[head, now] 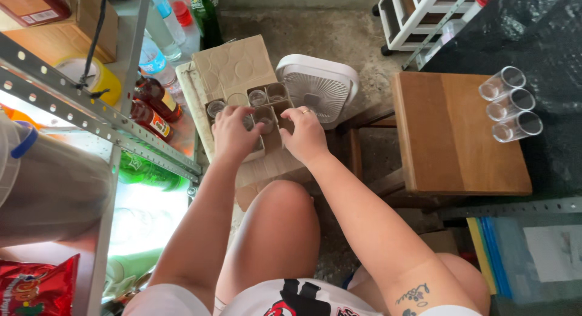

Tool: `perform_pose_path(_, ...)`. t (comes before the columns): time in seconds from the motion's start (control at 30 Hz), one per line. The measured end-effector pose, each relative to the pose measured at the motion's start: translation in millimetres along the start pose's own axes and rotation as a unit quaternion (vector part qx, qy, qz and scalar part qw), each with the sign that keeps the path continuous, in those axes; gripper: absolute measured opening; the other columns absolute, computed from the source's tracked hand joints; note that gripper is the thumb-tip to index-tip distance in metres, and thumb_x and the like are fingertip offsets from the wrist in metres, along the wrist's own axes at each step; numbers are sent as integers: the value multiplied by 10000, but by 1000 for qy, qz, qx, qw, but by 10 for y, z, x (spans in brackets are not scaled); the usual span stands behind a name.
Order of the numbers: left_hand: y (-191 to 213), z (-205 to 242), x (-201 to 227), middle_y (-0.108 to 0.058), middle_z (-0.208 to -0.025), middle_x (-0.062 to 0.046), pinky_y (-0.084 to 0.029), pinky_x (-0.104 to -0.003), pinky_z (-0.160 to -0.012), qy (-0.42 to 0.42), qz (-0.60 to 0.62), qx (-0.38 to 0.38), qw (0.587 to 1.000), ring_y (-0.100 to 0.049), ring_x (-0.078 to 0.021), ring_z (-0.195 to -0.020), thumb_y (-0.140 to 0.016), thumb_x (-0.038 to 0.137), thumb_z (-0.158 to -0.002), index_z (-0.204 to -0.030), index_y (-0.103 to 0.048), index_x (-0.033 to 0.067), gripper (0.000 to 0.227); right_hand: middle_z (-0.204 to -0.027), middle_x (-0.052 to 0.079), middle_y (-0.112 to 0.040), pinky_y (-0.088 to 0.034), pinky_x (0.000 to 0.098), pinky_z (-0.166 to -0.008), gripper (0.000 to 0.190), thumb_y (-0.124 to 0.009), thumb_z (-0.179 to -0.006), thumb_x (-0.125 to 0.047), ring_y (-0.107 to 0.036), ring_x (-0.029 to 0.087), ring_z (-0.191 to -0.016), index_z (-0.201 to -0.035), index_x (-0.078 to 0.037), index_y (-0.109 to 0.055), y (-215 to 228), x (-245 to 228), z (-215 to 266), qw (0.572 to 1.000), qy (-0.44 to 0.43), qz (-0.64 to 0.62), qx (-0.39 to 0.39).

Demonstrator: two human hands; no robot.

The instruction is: The person opens a cardboard box containing small clear glasses and removes them one by one, placing them on a nearby wooden stool. After emptying the box, the person closes it and places it on a metal shelf.

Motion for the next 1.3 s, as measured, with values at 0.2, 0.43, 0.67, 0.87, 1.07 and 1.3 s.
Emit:
perform_pose_path(0.2,-233,-152,1,-572,-1298,33,-441,-418,-1048,27,-91,-88,992,-499,-229,-1299,-802,493,-804,-1249,-682,310,496,-1124,45,-613,-581,442,-910,504,-818,-816,-177,-624,289,-1113,-1280,-183,-623,-380,-15,-176,991,-12,117,-64)
perform_pose_path(0.43,-207,-175,123,-532,-1297,13,-393,-397,-1038,34,-153,-117,981,-448,-243,-1306,-783,499,-826,-1279,-664,283,516,-1198,68,-612,-575,452,-898,608,-848,-788,-195,-582,299,-1177,-1339,-155,-595,-792,-57,-335,973,16,192,-124)
perform_pose_path(0.67,-301,-188,125,-527,-1308,-36,-408,-407,-1025,64,-150,-113,980,-459,-268,-1288,-756,444,-841,-1287,-669,215,509,-1160,64,-568,-598,471,-842,584,-858,-739,-266,-585,319,-1137,-1244,-171,-579,-834,37,-439,978,-6,178,-107)
perform_pose_path(0.87,-431,-233,47,-507,-1311,-37,-405,-393,-1018,76,-155,-119,978,-444,-270,-1289,-750,416,-824,-1273,-665,200,506,-1155,44,-564,-605,454,-836,551,-847,-757,-243,-590,299,-1127,-1238,-181,-586,-809,45,-446,977,-17,177,-119)
perform_pose_path(1.07,-365,-225,63,-505,-1315,-30,-404,-382,-1030,84,-143,-123,978,-439,-270,-1308,-772,385,-834,-1307,-666,228,509,-1153,38,-571,-594,452,-917,552,-877,-723,-229,-582,304,-1159,-1221,-190,-642,-810,123,-477,981,-49,147,-119)
perform_pose_path(1.3,-254,-253,105,-530,-1340,-63,-431,-414,-1073,82,-74,-128,986,-455,-296,-1352,-836,339,-830,-1358,-634,218,577,-1101,-8,-597,-575,440,-974,595,-927,-621,-308,-609,268,-1146,-1145,-220,-658,-648,175,-483,988,-104,51,-100)
Point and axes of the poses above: each hand's wrist, its own z-axis away from the middle knuckle, its own y-axis out of the back of the hand, x = y × z, the point moved 9 cm from there along -z, towards the middle knuckle
